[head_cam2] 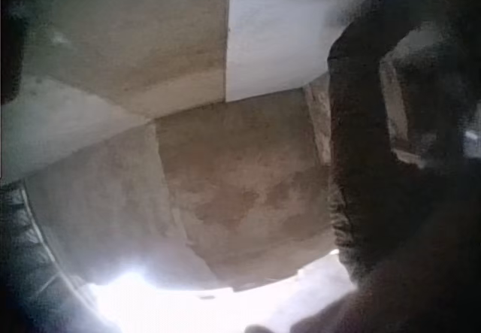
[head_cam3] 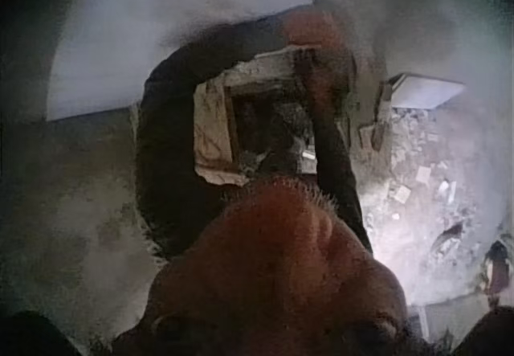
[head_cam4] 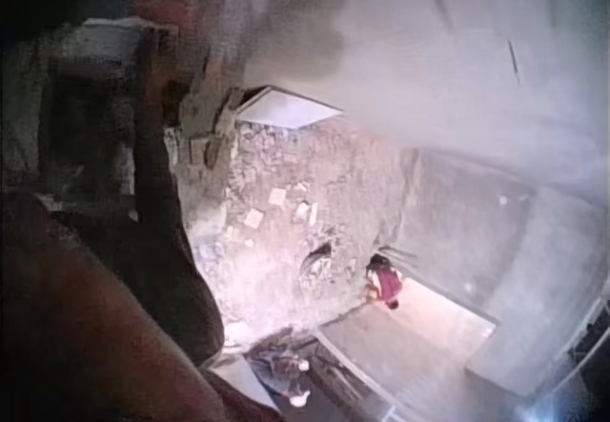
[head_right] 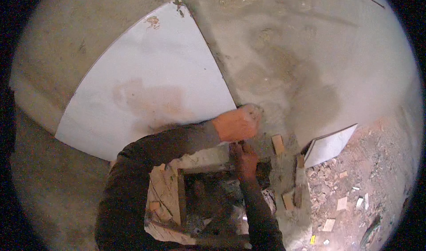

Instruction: The person places white tiles against a wall, striking them with a mallet to set them in place, measures the wall with a tape measure, and applies mortar with a trowel.

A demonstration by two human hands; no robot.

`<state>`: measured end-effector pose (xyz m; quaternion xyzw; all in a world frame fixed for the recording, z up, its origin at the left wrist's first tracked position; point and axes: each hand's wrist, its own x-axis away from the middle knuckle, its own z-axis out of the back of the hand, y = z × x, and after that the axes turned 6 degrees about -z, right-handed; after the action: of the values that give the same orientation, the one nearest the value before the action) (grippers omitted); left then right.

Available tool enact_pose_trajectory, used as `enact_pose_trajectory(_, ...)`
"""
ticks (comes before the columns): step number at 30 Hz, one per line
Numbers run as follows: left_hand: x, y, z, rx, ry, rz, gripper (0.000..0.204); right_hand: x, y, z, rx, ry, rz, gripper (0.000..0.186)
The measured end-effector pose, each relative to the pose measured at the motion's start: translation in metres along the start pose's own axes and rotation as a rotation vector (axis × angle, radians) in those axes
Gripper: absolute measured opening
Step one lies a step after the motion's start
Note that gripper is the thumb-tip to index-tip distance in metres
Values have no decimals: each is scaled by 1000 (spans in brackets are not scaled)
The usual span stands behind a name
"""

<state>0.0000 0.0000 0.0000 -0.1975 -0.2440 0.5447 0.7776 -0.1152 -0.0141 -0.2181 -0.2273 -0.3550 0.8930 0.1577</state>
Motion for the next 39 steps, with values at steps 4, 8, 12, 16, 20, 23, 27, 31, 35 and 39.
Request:
enact_pose_trajectory(4,10,16,10,33,112,27,11,22,-4,24,108,-25,22,35)
enact_pose_trajectory(8,38,4,71,43,390,172,19,-10,-17,64,95,-281,-122,22)
enact_pose_trajectory(12,124,27,108,-39,495,558,48,45,8,142,152,20,292,24)
enact_pose_trajectory(16,158,8,145,-120,608,922,83,115,41,229,87,33,66,22)
enact_pose_trajectory(20,158,1,136,-94,601,1005,105,174,74,259,-233,-18,-223,31)
enact_pose_trajectory(23,158,5,136,-104,585,1022,106,189,88,266,542,-60,85,39)
enact_pose_trajectory(27,166,12,122,-115,654,1052,102,190,95,264,721,-162,201,36)
enact_pose_trajectory(31,183,50,87,29,855,1275,99,173,88,270,533,-203,9,24)
enact_pose_trajectory(35,225,91,14,48,1007,1756,105,153,88,282,588,-152,82,22)
enact_pose_trajectory(39,283,102,-26,-33,982,1920,121,119,56,281,567,-233,-47,19)
